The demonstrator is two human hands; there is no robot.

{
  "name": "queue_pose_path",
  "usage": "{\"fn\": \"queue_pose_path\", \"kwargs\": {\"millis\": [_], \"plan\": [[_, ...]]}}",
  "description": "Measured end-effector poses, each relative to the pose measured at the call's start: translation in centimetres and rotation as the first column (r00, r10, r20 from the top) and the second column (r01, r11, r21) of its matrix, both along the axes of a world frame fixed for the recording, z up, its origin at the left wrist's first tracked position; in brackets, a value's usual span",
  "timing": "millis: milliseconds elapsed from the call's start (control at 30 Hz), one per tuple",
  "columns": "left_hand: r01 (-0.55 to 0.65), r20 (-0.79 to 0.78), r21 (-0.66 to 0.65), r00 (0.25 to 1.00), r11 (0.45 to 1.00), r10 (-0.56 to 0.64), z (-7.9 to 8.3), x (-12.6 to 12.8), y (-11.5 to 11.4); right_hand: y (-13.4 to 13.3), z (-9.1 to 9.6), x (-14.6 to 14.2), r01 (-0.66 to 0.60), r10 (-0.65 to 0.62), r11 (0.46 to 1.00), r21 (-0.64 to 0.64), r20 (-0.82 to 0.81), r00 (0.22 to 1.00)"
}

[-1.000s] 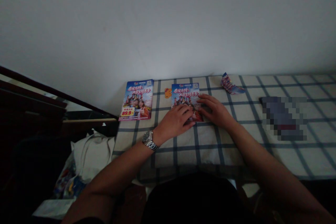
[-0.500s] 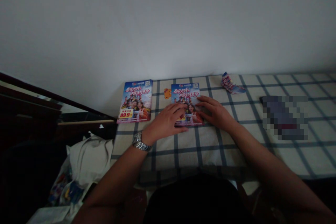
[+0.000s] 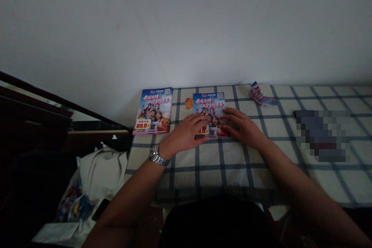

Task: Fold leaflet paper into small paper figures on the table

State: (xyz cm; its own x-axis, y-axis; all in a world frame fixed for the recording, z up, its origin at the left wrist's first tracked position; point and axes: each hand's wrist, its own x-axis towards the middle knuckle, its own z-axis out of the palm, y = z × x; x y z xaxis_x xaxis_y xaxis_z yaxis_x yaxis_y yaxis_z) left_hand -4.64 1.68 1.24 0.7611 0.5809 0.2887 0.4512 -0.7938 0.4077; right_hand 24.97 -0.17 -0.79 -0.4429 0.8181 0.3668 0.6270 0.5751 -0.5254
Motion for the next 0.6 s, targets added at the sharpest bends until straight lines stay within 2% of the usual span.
{"fn": "queue_pose_path", "kwargs": {"millis": [200, 267, 433, 600], "plan": [[-0.030, 0.000, -0.003, 1.000, 1.000, 0.030, 0.1, 0.5, 0.2, -0.9, 1.4, -0.2, -0.124, 0.119, 0.989, -0.084, -0.056, 0.991], [-0.045, -0.003, -0.011, 0.999, 0.999, 0.045, 0.1, 0.6, 0.1, -1.1, 1.6, -0.4, -0.141, 0.137, 0.987, -0.075, -0.063, 0.989], [-0.076, 0.009, -0.022, 0.997, 0.997, 0.076, 0.2, 0.6, 0.1, -0.9, 1.3, -0.6, -0.136, 0.134, 0.990, -0.046, -0.049, 0.990], [-0.076, 0.015, -0.041, 0.997, 0.996, 0.077, 0.3, 0.6, -0.3, -1.0, 1.4, -0.5, -0.093, 0.088, 0.991, -0.092, -0.053, 0.995]]}}
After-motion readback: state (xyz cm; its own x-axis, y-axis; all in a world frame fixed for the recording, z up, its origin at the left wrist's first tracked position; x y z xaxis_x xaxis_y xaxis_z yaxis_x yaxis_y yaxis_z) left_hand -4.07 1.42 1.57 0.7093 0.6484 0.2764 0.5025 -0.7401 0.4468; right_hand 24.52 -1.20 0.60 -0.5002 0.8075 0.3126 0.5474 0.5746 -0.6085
